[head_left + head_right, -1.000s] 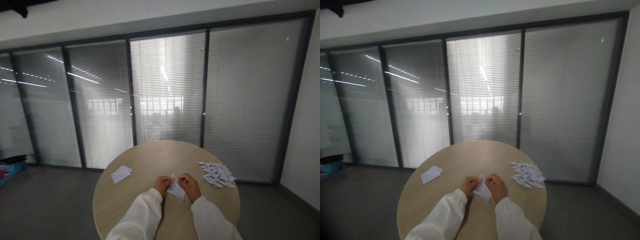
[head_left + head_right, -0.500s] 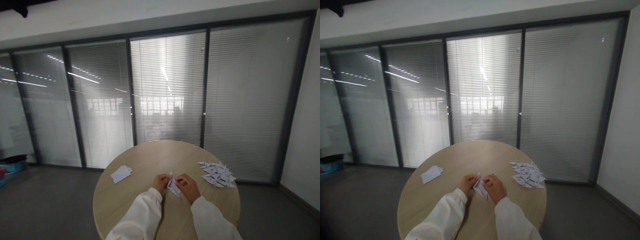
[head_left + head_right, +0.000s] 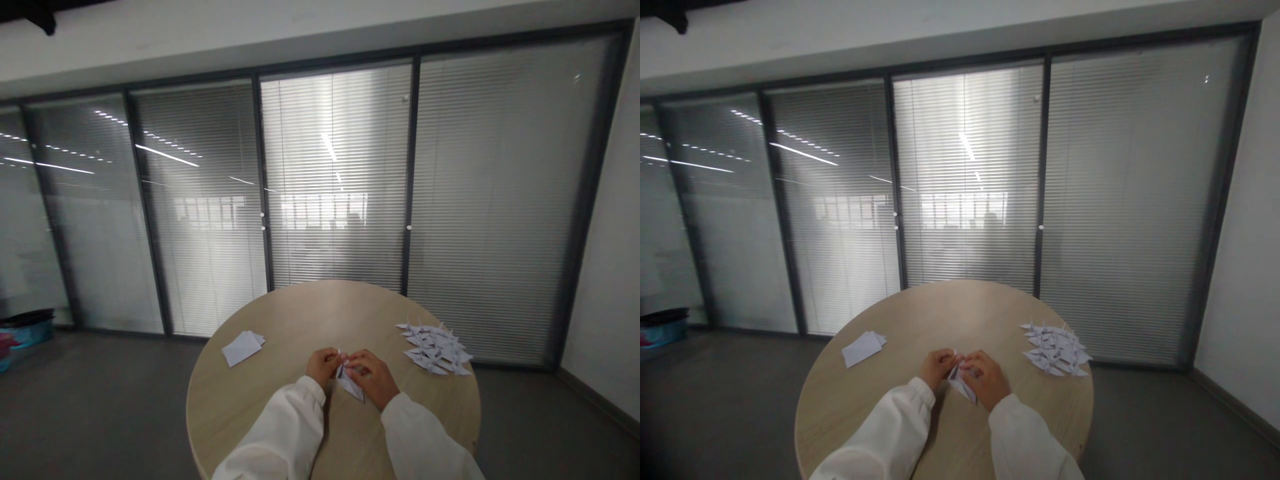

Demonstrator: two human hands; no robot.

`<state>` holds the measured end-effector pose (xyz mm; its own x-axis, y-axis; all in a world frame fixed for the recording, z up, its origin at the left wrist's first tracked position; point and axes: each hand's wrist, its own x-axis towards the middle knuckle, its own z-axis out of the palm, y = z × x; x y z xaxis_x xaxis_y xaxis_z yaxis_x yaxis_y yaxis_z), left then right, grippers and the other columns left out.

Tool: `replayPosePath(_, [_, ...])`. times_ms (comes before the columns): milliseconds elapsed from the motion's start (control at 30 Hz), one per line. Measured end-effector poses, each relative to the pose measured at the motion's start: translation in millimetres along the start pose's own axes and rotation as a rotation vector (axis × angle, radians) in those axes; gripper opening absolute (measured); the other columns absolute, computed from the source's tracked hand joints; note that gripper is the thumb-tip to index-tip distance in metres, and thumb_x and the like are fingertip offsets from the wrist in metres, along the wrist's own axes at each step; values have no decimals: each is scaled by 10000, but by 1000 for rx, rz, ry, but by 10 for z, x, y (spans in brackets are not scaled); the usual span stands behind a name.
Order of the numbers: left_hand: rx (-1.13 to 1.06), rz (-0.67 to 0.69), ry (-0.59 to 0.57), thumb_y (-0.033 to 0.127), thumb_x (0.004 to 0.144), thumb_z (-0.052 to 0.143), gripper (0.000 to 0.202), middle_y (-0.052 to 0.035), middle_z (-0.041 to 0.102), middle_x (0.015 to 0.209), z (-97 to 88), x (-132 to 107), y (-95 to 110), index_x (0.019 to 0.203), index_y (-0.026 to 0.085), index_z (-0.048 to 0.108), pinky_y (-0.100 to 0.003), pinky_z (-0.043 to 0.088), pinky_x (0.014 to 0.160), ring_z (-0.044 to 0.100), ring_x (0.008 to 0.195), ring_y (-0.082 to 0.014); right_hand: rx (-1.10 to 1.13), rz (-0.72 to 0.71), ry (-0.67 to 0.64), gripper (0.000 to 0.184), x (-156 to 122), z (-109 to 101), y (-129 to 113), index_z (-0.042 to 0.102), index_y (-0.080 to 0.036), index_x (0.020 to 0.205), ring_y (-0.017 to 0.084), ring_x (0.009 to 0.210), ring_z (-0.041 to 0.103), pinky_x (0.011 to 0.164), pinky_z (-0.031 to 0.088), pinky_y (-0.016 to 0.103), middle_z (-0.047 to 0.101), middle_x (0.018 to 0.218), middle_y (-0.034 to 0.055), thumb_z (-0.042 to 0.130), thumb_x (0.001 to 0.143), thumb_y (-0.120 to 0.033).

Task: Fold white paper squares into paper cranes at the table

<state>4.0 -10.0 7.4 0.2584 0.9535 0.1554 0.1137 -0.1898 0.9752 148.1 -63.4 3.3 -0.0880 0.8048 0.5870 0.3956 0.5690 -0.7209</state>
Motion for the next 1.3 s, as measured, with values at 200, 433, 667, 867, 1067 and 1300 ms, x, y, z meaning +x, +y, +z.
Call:
replayPosePath(200, [-41, 10, 109, 547, 508, 609, 411, 71, 398, 390, -17, -20, 68, 516, 148, 510, -191, 346, 378, 387, 370, -70, 37, 99, 22, 162, 10, -6, -3, 593, -203, 824, 151, 778, 576, 561, 483, 205, 610, 842, 27, 546, 678, -257])
replayPosePath(433, [-20, 70, 191, 540, 539, 593, 394, 72, 398, 403, -50, 3, 27, 535, 155, 507, -205, 410, 405, 417, 383, -81, 29, 124, -42, 358, 10, 16, 11, 543, -221, 922, 176, 861, 555, 557, 478, 207, 584, 940, 31, 603, 570, -191])
replayPosePath(667, [-49, 79, 234, 562, 524, 593, 419, 71, 387, 390, -79, -2, 45, 509, 155, 495, -192, 395, 407, 430, 391, -79, 77, 79, -2, 361, 6, 16, 50, 558, -224, 902, 179, 827, 565, 532, 481, 213, 590, 910, 30, 522, 559, -120])
replayPosePath(867, [-98, 49, 204, 528, 522, 617, 400, 80, 373, 389, -71, -17, 82, 499, 151, 484, -211, 425, 410, 432, 377, -76, 67, 130, 46, 255, 25, 6, 110, 569, -221, 854, 173, 798, 575, 577, 488, 237, 609, 867, 25, 496, 619, -154])
replayPosePath(1067, [-132, -36, 111, 453, 501, 670, 393, 42, 517, 492, -59, 15, 37, 723, 138, 594, -242, 476, 449, 514, 464, -102, -1, 126, 127, 167, 35, -26, 206, 580, -207, 822, 157, 710, 583, 616, 473, 255, 631, 791, 27, 465, 722, -276])
replayPosePath(1300, [-146, -72, -63, 429, 443, 721, 449, -28, 614, 590, -30, 24, -34, 750, 112, 638, -278, 489, 494, 562, 529, -138, -122, 135, 177, 227, 29, -37, 245, 575, -207, 782, 142, 680, 563, 608, 435, 220, 623, 730, 7, 437, 754, -385])
